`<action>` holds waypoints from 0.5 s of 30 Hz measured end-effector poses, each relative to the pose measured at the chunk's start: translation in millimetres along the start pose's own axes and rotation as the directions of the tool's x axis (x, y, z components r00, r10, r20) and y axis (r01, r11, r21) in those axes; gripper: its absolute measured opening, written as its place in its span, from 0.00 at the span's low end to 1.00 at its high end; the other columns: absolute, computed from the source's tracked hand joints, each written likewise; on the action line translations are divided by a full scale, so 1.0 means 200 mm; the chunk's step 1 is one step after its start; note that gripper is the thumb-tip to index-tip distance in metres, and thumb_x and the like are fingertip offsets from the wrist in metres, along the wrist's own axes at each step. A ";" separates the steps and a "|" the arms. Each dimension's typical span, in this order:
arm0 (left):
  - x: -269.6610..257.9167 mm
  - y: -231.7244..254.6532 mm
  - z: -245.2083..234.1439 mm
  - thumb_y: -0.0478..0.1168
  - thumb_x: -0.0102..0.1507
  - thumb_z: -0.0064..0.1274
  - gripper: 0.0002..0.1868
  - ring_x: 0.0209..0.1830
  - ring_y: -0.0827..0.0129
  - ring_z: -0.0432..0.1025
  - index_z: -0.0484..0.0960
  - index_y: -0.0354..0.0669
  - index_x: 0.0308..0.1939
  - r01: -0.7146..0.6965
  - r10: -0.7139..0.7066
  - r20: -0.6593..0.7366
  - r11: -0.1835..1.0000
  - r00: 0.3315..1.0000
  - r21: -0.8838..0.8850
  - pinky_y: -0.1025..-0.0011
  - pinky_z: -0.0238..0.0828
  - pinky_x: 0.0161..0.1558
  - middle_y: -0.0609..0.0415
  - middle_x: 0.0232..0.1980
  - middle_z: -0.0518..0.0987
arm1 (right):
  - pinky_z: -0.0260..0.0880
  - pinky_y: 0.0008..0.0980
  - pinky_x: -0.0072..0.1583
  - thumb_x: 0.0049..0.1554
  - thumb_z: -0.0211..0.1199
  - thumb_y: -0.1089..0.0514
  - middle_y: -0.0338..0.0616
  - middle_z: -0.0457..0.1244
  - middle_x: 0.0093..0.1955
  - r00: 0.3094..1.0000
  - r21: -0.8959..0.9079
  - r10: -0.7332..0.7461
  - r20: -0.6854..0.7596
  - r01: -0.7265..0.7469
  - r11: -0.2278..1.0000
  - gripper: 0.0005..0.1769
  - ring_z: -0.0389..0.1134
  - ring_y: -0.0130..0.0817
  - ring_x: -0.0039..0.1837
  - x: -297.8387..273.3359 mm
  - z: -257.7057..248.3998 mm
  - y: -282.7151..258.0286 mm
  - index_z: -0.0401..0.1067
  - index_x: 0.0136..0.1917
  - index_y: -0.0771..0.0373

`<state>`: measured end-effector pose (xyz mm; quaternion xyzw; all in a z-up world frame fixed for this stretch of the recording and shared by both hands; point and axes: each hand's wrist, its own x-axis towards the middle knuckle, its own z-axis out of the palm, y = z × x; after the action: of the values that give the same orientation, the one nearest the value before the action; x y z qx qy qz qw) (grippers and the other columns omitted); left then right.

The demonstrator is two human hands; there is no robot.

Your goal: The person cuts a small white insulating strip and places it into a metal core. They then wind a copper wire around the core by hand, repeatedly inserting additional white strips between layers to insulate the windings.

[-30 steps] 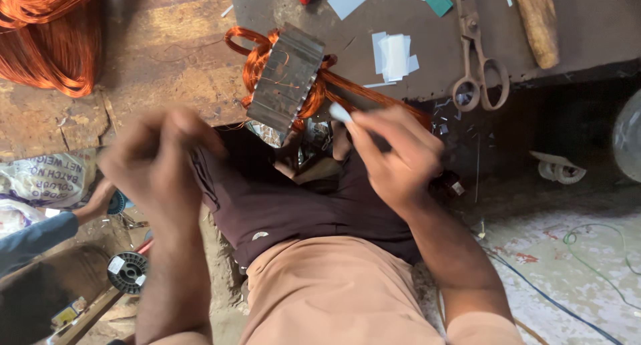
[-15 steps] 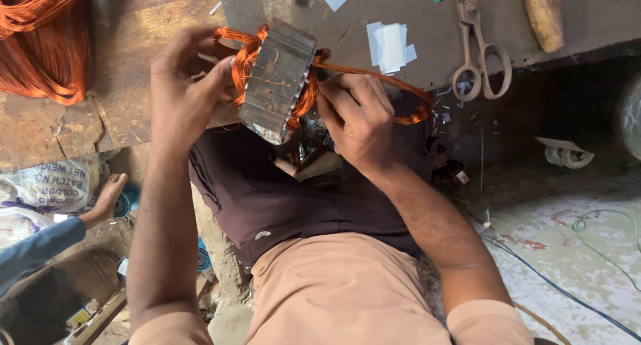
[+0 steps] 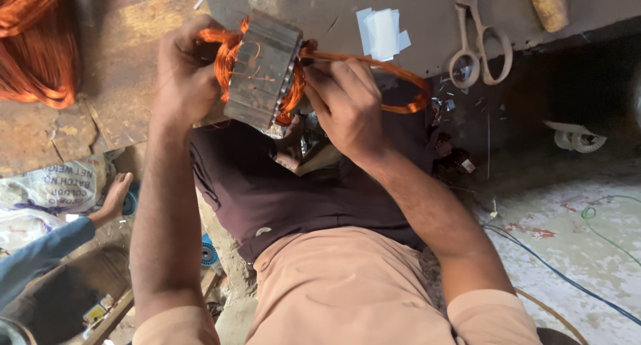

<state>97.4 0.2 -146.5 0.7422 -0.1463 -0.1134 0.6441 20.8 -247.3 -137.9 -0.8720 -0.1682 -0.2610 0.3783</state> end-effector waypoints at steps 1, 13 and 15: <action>-0.01 0.00 -0.01 0.26 0.71 0.63 0.06 0.40 0.83 0.73 0.80 0.34 0.47 -0.009 0.010 -0.016 1.000 1.000 0.019 0.79 0.71 0.45 0.58 0.43 0.81 | 0.70 0.40 0.54 0.55 0.74 0.70 0.45 0.67 0.50 1.000 0.015 -0.001 -0.020 0.002 1.000 0.12 0.69 0.42 0.52 -0.01 -0.02 -0.01 0.77 0.52 0.68; 0.00 0.01 -0.02 0.26 0.71 0.61 0.07 0.41 0.84 0.69 0.77 0.35 0.44 0.013 -0.013 0.004 0.999 1.000 0.034 0.80 0.67 0.43 0.62 0.40 0.78 | 0.69 0.41 0.59 0.59 0.67 0.71 0.45 0.66 0.57 0.998 0.007 -0.038 0.048 0.038 0.999 0.15 0.68 0.43 0.57 -0.07 -0.03 0.01 0.77 0.60 0.69; 0.00 0.02 -0.02 0.26 0.71 0.61 0.07 0.41 0.84 0.70 0.77 0.35 0.44 0.022 -0.022 0.004 0.998 1.000 0.054 0.80 0.67 0.43 0.62 0.40 0.79 | 0.67 0.44 0.62 0.59 0.64 0.71 0.46 0.64 0.60 0.995 -0.036 -0.055 0.086 0.058 0.998 0.17 0.66 0.45 0.60 -0.09 -0.02 0.01 0.77 0.61 0.68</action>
<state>98.2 3.6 -142.1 0.7607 -0.1426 -0.1182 0.6221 5.6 -253.7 -147.9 -0.8843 -0.2039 -0.2374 0.3466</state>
